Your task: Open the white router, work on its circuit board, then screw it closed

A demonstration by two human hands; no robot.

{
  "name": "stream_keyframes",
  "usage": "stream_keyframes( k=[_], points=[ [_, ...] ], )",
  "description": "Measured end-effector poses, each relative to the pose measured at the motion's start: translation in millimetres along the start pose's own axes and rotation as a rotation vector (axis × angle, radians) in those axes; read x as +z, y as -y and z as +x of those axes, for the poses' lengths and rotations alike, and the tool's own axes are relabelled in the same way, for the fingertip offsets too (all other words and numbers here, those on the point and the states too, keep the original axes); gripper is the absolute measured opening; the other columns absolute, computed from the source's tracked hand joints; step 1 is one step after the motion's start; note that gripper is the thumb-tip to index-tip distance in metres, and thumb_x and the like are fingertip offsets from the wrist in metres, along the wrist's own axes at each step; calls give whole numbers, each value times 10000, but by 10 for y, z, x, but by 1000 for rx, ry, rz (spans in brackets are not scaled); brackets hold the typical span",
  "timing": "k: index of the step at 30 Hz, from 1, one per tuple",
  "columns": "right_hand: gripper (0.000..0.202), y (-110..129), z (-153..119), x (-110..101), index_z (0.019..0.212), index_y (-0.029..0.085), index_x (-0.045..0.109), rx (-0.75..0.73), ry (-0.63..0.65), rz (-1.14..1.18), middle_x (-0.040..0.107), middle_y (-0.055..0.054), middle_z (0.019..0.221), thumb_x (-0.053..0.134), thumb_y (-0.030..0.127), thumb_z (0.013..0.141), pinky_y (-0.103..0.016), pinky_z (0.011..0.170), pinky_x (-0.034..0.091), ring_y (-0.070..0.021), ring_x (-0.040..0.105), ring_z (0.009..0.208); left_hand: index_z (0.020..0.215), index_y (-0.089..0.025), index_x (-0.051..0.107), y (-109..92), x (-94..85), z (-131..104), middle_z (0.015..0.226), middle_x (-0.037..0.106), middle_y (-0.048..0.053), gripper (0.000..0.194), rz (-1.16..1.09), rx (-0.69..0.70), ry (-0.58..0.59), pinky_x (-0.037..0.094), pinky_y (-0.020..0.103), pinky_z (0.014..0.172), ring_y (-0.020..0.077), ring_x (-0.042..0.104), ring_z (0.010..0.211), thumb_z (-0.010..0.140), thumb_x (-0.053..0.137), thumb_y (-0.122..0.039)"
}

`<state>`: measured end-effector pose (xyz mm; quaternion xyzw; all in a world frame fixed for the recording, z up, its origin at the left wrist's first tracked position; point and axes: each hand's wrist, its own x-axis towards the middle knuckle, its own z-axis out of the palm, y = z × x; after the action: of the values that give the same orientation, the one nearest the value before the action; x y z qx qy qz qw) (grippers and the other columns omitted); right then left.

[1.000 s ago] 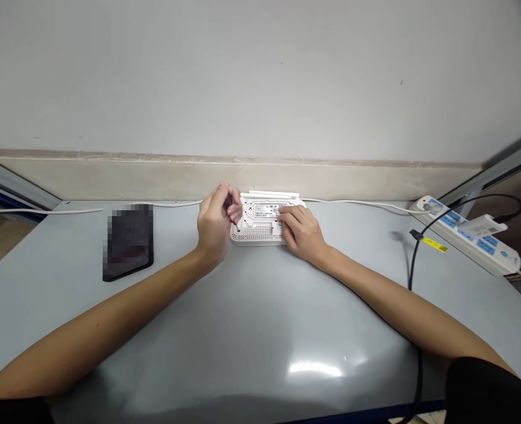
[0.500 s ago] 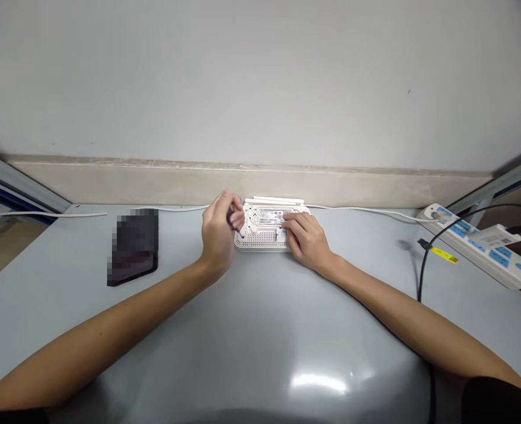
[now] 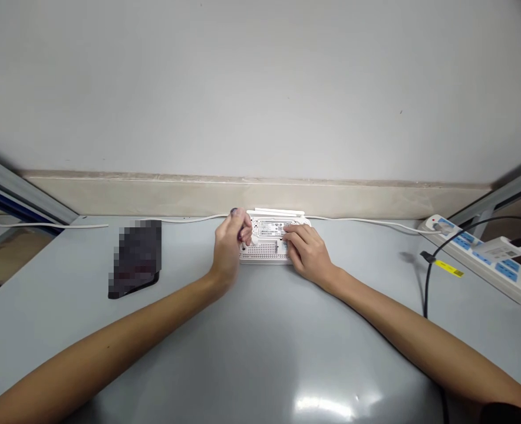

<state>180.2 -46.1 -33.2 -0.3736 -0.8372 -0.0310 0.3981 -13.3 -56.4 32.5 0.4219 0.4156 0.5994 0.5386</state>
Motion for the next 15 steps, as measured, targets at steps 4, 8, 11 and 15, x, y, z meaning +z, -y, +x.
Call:
stream_keyframes(
  k=[4, 8, 11, 15],
  points=[
    [203, -3, -2, 2, 1009, 197, 580, -9, -8, 2, 644, -115, 1096, 462, 106, 871, -415, 838, 478, -254, 576, 1030, 572, -189, 273, 67, -72, 35, 540, 205, -60, 419, -4, -16, 69, 189, 225, 436, 69, 204, 462, 821, 588, -311],
    [192, 9, 9, -4, 995, 186, 577, -18, -15, 11, 648, -116, 1078, 470, 94, 865, -405, 819, 479, -255, 580, 1020, 547, -189, 315, 80, -150, 110, 513, 178, -63, 483, -7, -6, 208, 176, 245, 454, 77, 181, 455, 873, 513, -486],
    [185, 14, 14, -6, 991, 177, 575, -21, -14, 13, 649, -119, 1071, 471, 90, 865, -401, 818, 479, -253, 577, 1022, 530, -189, 355, 54, -159, 137, 482, 193, -55, 513, -32, 0, 244, 184, 253, 462, 86, 192, 450, 893, 408, -547],
    [193, 6, 9, -1, 998, 188, 572, -20, -16, 17, 645, -117, 1086, 463, 95, 869, -408, 828, 482, -248, 574, 1031, 528, -187, 384, -60, -185, 217, 467, 207, -47, 394, -103, -40, 350, 170, 255, 469, 94, 196, 453, 834, 433, -431]
  ],
)
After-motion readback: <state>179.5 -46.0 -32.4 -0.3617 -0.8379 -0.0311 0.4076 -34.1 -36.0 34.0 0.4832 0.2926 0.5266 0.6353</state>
